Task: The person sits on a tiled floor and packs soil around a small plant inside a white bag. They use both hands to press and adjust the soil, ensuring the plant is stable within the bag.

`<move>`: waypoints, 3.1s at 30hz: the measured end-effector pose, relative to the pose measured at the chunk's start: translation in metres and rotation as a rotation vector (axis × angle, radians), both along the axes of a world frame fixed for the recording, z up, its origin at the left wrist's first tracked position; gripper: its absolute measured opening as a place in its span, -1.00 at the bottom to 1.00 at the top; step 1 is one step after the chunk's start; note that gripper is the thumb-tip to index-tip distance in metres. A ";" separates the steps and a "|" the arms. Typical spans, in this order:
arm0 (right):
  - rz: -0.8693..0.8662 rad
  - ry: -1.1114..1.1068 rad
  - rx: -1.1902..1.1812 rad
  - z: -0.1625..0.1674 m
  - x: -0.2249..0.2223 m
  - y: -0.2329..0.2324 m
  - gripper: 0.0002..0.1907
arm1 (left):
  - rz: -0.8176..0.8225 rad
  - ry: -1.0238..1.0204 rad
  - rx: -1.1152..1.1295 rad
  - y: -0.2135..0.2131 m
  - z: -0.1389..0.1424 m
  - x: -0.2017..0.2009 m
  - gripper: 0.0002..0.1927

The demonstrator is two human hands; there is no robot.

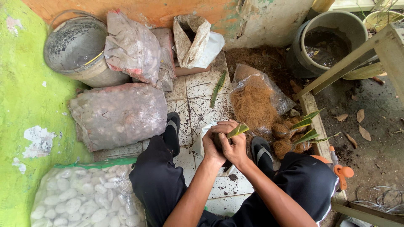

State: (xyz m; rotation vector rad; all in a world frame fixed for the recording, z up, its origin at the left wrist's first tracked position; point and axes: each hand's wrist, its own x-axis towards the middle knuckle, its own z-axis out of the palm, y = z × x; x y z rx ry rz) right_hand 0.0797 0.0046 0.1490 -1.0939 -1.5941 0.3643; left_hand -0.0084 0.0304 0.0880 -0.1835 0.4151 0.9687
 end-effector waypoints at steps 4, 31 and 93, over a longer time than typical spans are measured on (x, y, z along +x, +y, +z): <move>-0.017 -0.052 -0.003 -0.004 -0.003 -0.002 -0.84 | 0.015 -0.081 0.009 0.002 -0.014 0.000 -0.65; 0.018 -0.035 0.069 0.022 0.012 -0.004 -0.69 | -0.031 0.094 0.001 -0.002 0.020 -0.004 -0.53; -0.210 0.690 -0.377 -0.024 -0.004 0.002 -0.64 | 0.147 0.298 0.017 -0.017 0.010 0.009 -0.42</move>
